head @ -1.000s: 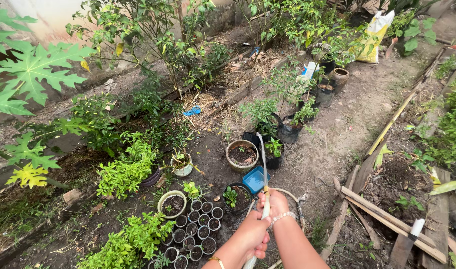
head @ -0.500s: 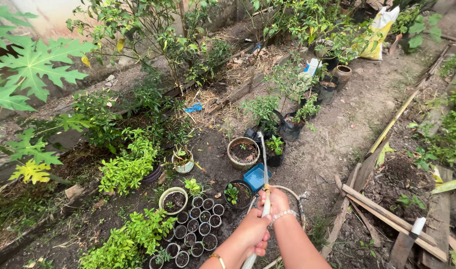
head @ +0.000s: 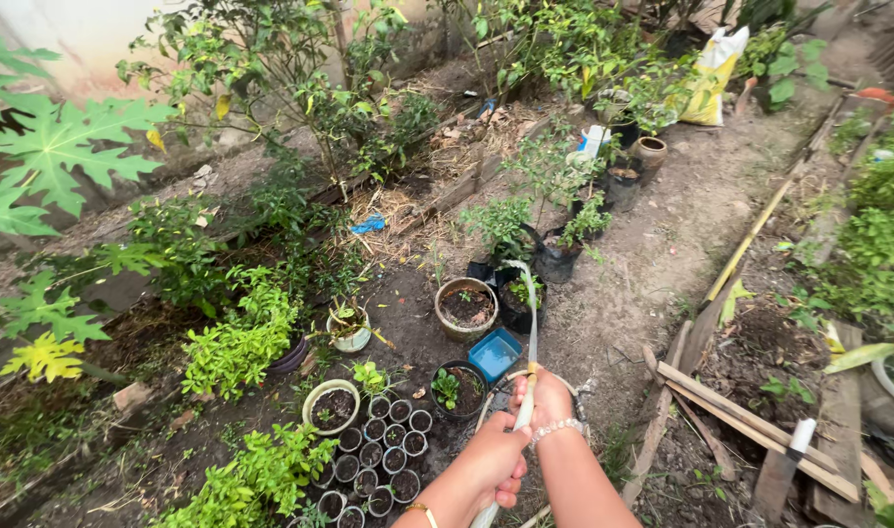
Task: The person holds a water hose and waters various potted plants and garden beds in an outdoor area.
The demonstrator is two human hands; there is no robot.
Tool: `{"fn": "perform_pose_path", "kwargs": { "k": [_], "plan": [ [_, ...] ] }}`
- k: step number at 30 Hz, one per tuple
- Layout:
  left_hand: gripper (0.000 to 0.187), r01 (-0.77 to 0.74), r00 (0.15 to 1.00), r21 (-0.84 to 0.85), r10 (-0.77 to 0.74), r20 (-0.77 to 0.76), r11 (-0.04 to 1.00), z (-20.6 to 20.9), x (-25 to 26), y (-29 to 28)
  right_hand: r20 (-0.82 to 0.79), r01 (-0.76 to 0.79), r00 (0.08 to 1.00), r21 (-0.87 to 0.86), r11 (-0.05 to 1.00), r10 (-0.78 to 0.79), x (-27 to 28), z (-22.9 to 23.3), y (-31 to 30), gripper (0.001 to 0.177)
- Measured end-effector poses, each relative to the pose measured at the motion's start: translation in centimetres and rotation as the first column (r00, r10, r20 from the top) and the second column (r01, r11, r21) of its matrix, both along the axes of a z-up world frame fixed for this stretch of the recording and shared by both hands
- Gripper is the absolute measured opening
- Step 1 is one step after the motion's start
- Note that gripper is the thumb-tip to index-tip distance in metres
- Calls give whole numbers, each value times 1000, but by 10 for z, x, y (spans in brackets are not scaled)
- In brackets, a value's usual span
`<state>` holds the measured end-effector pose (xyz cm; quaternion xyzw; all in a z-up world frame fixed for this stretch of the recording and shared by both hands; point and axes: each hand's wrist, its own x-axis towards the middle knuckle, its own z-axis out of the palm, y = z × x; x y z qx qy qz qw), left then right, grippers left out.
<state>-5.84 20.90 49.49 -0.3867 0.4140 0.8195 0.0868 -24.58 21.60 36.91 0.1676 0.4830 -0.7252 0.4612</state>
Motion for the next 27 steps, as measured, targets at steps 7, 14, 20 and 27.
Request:
{"fn": "perform_pose_path", "kwargs": {
  "k": [7,14,20,27],
  "plan": [
    [27,28,999,-17,-29,-34,999,4,-9,6,44,79,996,-40,996,-77,-8,19,8,22],
    [26,-5,1000,-18,4,-28,1000,3,-10,4,9,30,1000,-94,995,-29,-9,15,1,19],
    [28,-22,1000,-51,21,-20,998,8,-8,-1,35,46,998,-49,998,-44,-3,28,-9,20],
    [27,-11,1000,-62,11,-7,998,16,-12,1,33,43,999,-46,998,-41,-4,37,-6,20]
  ]
}}
